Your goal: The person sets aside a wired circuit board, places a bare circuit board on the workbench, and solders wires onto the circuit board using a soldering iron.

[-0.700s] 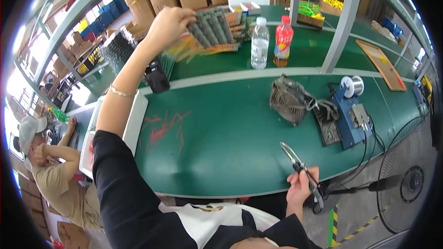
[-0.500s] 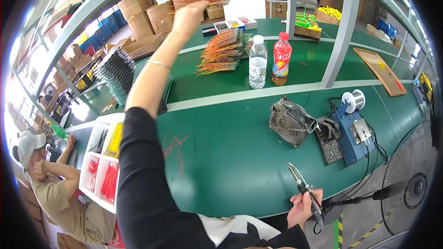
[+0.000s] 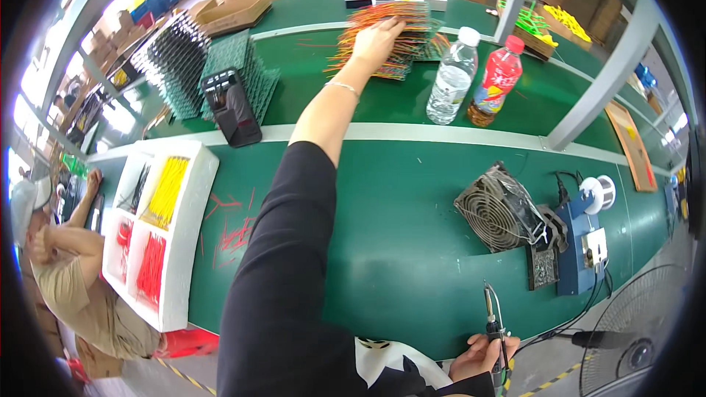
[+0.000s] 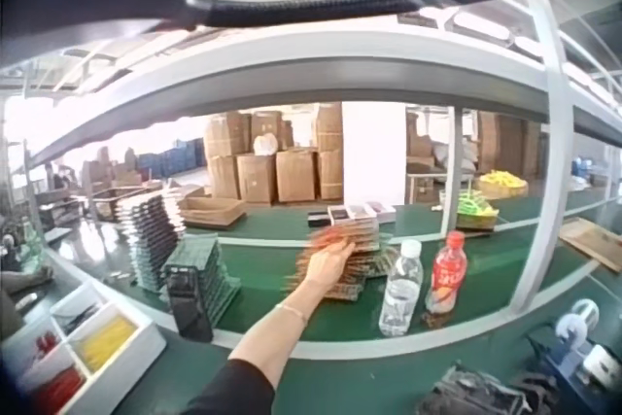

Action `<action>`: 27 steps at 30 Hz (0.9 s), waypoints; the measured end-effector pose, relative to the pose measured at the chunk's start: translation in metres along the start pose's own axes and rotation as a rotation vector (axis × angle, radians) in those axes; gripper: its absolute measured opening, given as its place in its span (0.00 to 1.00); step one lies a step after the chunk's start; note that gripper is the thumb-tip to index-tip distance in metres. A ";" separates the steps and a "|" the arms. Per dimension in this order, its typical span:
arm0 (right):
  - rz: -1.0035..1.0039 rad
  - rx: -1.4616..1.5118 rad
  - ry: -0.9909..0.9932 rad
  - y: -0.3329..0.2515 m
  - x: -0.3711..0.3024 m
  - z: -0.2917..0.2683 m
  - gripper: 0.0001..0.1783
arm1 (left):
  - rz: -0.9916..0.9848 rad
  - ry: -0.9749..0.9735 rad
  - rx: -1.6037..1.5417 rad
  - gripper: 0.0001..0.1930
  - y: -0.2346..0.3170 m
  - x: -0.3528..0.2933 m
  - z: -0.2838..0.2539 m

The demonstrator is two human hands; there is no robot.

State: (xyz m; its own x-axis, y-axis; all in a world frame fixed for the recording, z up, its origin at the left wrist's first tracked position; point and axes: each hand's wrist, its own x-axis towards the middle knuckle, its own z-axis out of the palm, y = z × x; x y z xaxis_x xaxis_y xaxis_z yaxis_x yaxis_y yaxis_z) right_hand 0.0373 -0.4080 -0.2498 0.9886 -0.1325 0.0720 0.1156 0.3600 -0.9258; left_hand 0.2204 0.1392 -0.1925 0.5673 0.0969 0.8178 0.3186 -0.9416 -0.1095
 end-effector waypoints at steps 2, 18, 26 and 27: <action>-0.020 -0.017 -0.013 0.005 0.000 -0.002 0.12 | -0.024 0.012 0.093 0.23 0.003 -0.005 0.005; -0.075 -0.005 -0.140 0.006 0.001 0.005 0.08 | -0.035 -0.365 0.167 0.14 -0.105 -0.023 -0.184; -0.124 0.002 -0.173 0.002 0.000 0.001 0.08 | -0.024 -0.099 0.025 0.08 -0.040 -0.019 -0.130; -0.109 0.027 -0.149 0.005 -0.003 0.004 0.08 | -0.064 -0.245 0.045 0.13 -0.037 -0.016 -0.119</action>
State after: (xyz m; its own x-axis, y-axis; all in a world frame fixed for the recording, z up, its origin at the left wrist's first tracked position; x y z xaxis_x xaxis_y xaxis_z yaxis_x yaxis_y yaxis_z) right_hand 0.0350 -0.4019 -0.2526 0.9732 -0.0341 0.2273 0.2233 0.3756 -0.8995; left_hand 0.1089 0.1338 -0.1344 0.7102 0.2361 0.6632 0.3901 -0.9162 -0.0916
